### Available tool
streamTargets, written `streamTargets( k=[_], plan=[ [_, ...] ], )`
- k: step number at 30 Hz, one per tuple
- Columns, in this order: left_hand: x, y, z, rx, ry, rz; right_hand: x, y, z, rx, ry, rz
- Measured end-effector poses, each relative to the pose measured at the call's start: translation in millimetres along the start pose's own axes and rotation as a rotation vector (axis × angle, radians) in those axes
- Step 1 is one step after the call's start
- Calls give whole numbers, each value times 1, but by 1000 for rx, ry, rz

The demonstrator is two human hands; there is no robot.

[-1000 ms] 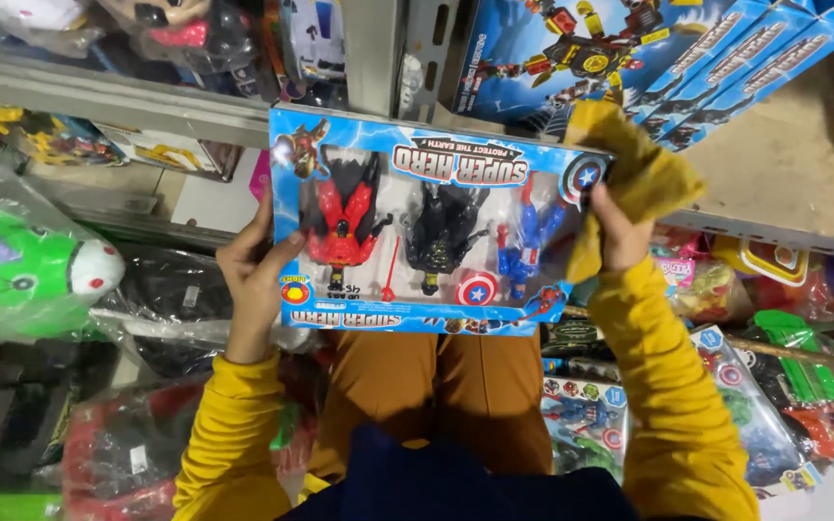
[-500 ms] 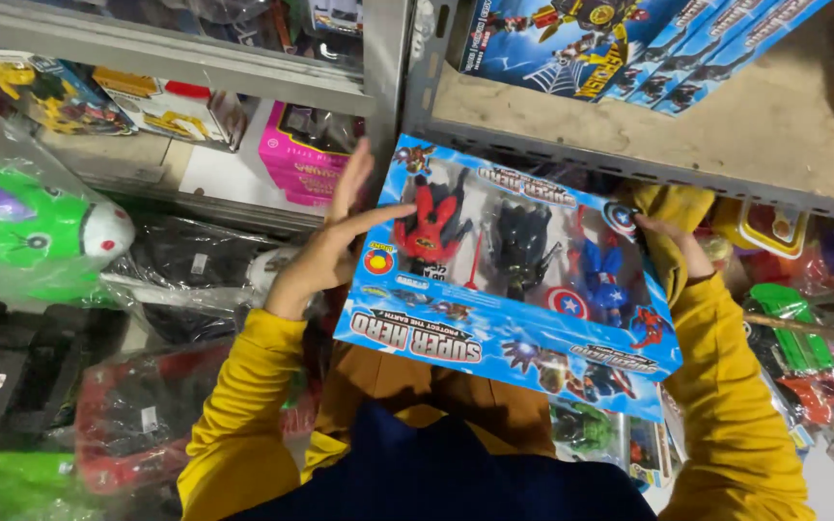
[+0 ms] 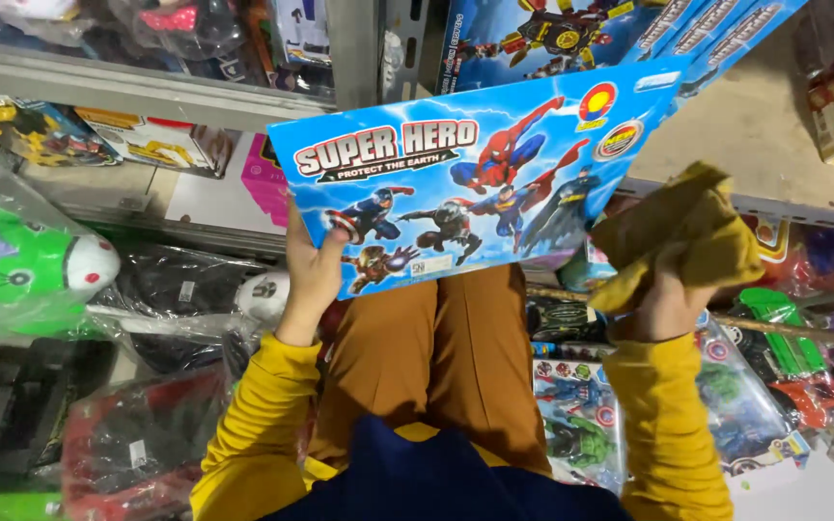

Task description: Cleaning dust off toy action figure boxes using a yellow cloth.

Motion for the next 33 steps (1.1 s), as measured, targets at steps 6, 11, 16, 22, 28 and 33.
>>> streamTargets(
  k=[6, 11, 16, 22, 28, 33],
  plan=[
    [8, -56, -15, 56, 10, -73, -37, -58, 147, -777, -321, -347],
    [6, -53, -26, 18, -47, -79, -44, -78, 219, -943, -630, -665],
    [2, -36, -28, -3, -106, -22, 5, -59, 201, -884, -542, -410],
    [8, -25, -22, 11, -92, 8, -28, -74, 241, -821, -728, -754],
    [12, -22, -9, 29, -105, 1, -14, -78, 257, -752, -589, -485],
    [14, -26, -15, -1, -83, -86, -5, -91, 284, -802, -719, -622]
  ],
)
Point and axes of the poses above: each hand's wrist, its own x-axis towards the middle knuckle, its own z-axis out of the palm, y = z × x, the point moved 10 cm from there along x, towards the middle knuckle, and after that the axes turned 15 degrees about -z, right-handed, at the moved point
